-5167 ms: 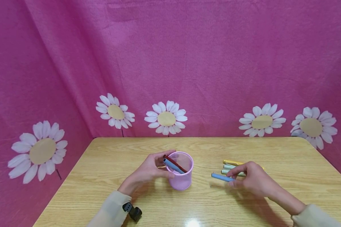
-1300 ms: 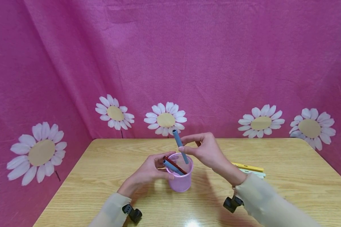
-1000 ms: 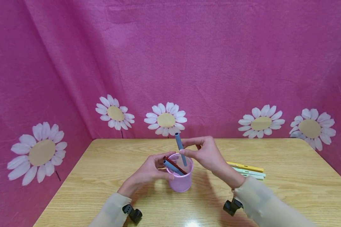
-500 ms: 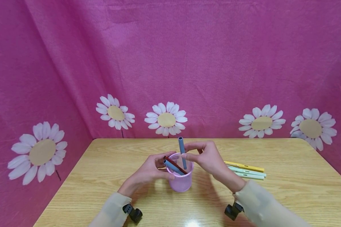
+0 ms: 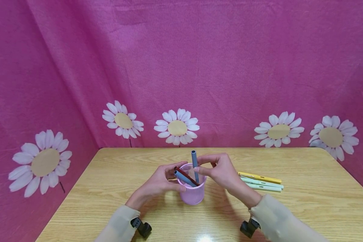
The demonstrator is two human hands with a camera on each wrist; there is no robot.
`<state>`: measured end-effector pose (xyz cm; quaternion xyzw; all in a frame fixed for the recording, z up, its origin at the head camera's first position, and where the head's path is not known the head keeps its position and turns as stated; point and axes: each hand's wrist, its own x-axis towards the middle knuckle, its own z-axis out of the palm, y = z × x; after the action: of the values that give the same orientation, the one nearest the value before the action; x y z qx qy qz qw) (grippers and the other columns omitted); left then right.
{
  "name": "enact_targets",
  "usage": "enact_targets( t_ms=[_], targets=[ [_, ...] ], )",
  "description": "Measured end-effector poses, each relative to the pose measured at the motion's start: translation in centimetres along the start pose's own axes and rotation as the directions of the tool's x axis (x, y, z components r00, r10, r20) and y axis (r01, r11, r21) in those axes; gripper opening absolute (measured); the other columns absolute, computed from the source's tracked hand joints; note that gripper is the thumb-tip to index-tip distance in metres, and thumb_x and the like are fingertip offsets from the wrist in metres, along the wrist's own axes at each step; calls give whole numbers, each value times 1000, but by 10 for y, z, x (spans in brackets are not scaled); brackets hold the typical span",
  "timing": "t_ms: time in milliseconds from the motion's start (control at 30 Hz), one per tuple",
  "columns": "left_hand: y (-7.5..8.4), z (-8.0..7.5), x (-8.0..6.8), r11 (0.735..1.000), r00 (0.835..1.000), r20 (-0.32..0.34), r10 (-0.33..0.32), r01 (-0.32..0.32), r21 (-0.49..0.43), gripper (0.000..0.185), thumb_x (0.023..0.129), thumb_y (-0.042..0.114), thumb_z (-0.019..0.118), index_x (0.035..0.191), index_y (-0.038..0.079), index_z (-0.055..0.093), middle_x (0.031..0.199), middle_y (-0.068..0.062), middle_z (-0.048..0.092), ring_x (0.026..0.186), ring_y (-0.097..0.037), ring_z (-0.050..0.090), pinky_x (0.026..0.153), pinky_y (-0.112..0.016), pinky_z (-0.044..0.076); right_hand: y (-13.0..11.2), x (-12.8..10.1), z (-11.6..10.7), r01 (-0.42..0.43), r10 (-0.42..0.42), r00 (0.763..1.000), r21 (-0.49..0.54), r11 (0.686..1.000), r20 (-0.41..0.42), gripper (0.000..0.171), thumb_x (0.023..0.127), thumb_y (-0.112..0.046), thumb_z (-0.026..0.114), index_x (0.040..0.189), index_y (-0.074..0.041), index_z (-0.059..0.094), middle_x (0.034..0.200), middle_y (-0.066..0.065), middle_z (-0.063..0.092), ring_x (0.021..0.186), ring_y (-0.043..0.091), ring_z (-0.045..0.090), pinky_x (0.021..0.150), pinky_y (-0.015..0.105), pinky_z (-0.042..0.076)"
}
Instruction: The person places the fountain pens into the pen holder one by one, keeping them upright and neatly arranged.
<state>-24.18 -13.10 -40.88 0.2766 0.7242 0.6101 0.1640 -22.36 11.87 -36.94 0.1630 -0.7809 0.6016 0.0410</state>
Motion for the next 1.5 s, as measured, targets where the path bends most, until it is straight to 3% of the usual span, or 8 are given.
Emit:
enact_targets(
  t_ms=[267,500,767,867,933,1033,1133,1500],
  targets=[
    [2,1,-1,1000,1000,3,-1,1,-11,83,88,13,87,159,4,45,146,-21,60,120,-31,67,105,-43,54,4,-2,0,6,-5,1000,-40,999,15,22,85,-2,86,107,0,82,104,8,80,115,28,69,109,50,49],
    [1,0,0,999,1000,1,-10,10,-41,82,87,9,87,159,5,46,144,-18,61,119,-31,67,103,-41,55,5,-4,1,22,-19,1000,-131,991,24,20,85,-5,87,105,-6,84,101,4,80,105,20,69,83,28,54],
    [2,1,0,999,1000,-7,-25,25,-27,82,87,8,87,158,6,47,143,-19,62,120,-30,66,102,-40,56,4,-11,-10,64,-66,998,-157,986,-9,18,86,-6,88,103,-4,84,97,4,79,107,23,69,99,40,54],
    [3,1,0,1000,1000,-14,-23,22,-19,81,87,8,87,158,7,48,143,-18,62,119,-30,66,102,-40,56,3,-15,-17,54,-59,998,-193,980,-22,17,85,-9,89,101,-7,84,89,-2,77,96,19,67,84,29,54],
    [2,1,0,1000,1000,-15,-22,22,-20,81,87,9,88,158,7,48,143,-18,62,119,-29,66,101,-39,56,5,-19,-23,42,-49,998,-220,975,-27,15,85,-11,89,99,-9,85,84,-4,75,81,15,62,69,23,46],
    [2,1,0,1000,1000,-15,-19,19,-18,81,87,9,88,158,7,49,143,-20,61,117,-29,67,100,-39,57,7,-25,-33,18,-27,999,-261,965,-29,13,85,-15,89,97,-13,85,79,-5,73,64,12,45,56,24,32],
    [2,1,0,1000,1000,-16,-14,14,-16,82,86,8,88,158,6,49,143,-21,61,116,-29,67,99,-38,57,10,-31,-42,-6,-3,1000,-281,960,-31,10,87,-16,88,95,-14,84,79,-4,72,60,11,38,55,24,31],
    [1,1,0,1000,1000,-8,6,-7,-24,84,86,7,88,158,0,45,145,-21,60,118,-28,67,101,-40,57,21,-54,-69,-45,31,998,-300,953,-50,8,90,-19,86,94,-12,84,82,-5,73,64,8,42,57,23,35]
  ],
)
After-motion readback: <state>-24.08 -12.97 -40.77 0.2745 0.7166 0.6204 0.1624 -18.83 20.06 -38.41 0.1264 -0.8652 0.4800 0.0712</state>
